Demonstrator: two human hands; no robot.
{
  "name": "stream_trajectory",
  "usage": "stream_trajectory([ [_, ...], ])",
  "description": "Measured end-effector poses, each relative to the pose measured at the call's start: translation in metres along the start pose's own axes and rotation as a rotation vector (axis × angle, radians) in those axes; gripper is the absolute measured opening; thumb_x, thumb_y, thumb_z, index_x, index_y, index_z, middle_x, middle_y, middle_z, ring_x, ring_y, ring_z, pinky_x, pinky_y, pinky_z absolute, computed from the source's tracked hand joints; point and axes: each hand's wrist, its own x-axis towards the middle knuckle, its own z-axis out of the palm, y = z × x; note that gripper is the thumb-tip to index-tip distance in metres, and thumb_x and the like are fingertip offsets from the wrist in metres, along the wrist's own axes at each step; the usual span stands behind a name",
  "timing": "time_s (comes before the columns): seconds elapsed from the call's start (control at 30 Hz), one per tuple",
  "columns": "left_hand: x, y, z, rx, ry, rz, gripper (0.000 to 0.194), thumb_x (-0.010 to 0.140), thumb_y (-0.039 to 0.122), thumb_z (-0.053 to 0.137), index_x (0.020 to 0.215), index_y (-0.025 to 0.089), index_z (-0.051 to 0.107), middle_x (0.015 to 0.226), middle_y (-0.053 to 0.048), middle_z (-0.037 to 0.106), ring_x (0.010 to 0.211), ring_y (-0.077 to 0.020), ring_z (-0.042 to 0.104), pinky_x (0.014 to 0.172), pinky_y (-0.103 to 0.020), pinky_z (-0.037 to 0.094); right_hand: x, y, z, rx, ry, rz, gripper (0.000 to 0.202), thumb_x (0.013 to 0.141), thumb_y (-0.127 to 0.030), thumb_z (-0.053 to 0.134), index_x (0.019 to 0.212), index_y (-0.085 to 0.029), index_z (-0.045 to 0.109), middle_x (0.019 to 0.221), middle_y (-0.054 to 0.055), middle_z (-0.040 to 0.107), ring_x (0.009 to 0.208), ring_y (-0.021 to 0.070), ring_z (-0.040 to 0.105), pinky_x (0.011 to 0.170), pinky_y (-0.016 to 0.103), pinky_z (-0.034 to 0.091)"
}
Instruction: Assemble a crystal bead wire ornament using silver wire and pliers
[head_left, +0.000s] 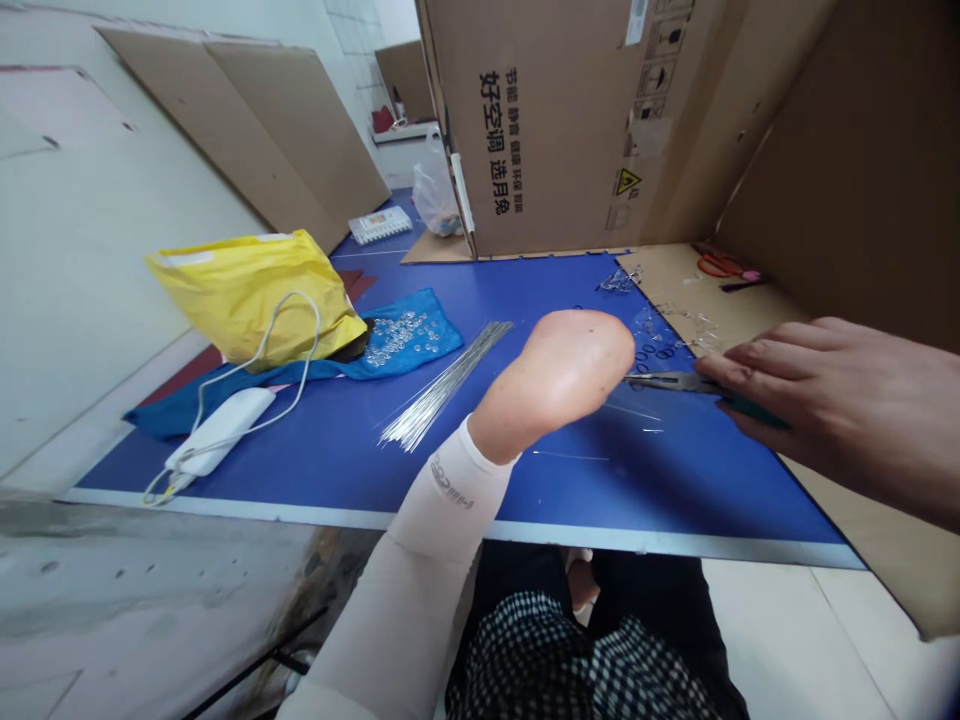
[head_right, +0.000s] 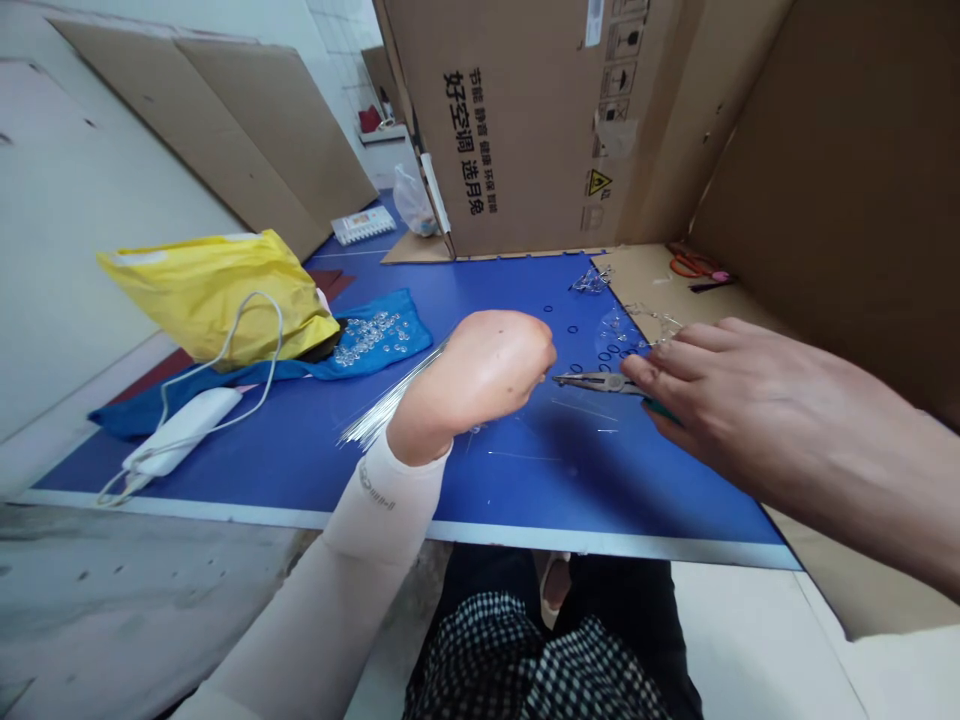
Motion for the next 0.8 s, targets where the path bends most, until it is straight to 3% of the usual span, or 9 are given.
stream_trajectory([
  [0.1,0.000,-0.004,0.000,-0.015,0.073,0.040,0.028,0.089,0.011,0.046,0.088,0.016,0.073,0.084,-0.006,0.070,0.095,-0.0211,0.068,0.081,-0.030,0.047,0.002,-0.001,0.003,-0.048,-0.038,-0.175,0.057,0.104,-0.049,0.028,0.113,-0.018,0.075,0.084,0.012,0.075,0.078,0.0263,0.066,0.070,0.043,0.053],
  [0.23,0.000,-0.005,-0.003,-0.002,0.047,0.031,0.029,0.086,0.008,0.047,0.090,0.016,0.075,0.089,-0.006,0.073,0.094,-0.0227,0.069,0.074,-0.031,0.046,-0.002,-0.004,0.005,-0.012,-0.010,-0.112,0.046,0.103,-0.043,0.038,0.118,-0.016,0.073,0.093,0.012,0.076,0.083,0.0269,0.069,0.071,0.042,0.056],
  [0.37,-0.001,-0.007,-0.006,0.000,0.038,0.023,0.025,0.087,0.010,0.050,0.086,0.016,0.074,0.092,-0.007,0.074,0.092,-0.0231,0.069,0.073,-0.032,0.046,-0.004,-0.009,0.007,0.015,0.040,-0.084,0.040,0.102,-0.034,0.044,0.117,-0.007,0.071,0.091,0.014,0.075,0.080,0.0257,0.071,0.067,0.040,0.057],
  [0.5,-0.001,-0.009,-0.007,-0.026,0.050,0.016,0.024,0.088,0.011,0.051,0.086,0.015,0.074,0.092,-0.007,0.074,0.092,-0.0222,0.069,0.076,-0.031,0.048,-0.006,-0.012,0.012,0.091,0.053,-0.044,0.035,0.101,-0.030,0.050,0.118,-0.008,0.071,0.098,0.013,0.076,0.084,0.0238,0.073,0.072,0.036,0.058],
  [0.7,0.000,-0.015,-0.010,-0.099,0.038,-0.017,0.024,0.088,0.012,0.054,0.083,0.016,0.077,0.089,-0.007,0.074,0.090,-0.0224,0.069,0.074,-0.032,0.049,-0.011,-0.014,0.018,0.158,0.030,0.023,0.038,0.100,-0.035,0.052,0.125,-0.012,0.067,0.105,0.015,0.074,0.091,0.0263,0.072,0.077,0.039,0.058],
  [0.8,-0.001,-0.022,-0.011,-0.178,0.085,-0.039,0.021,0.087,0.012,0.059,0.080,0.017,0.078,0.086,-0.007,0.074,0.088,-0.0213,0.068,0.074,-0.032,0.049,-0.026,-0.004,0.023,0.141,0.002,0.075,0.044,0.100,-0.040,0.050,0.131,-0.012,0.065,0.111,0.015,0.072,0.096,0.0270,0.071,0.080,0.040,0.057],
])
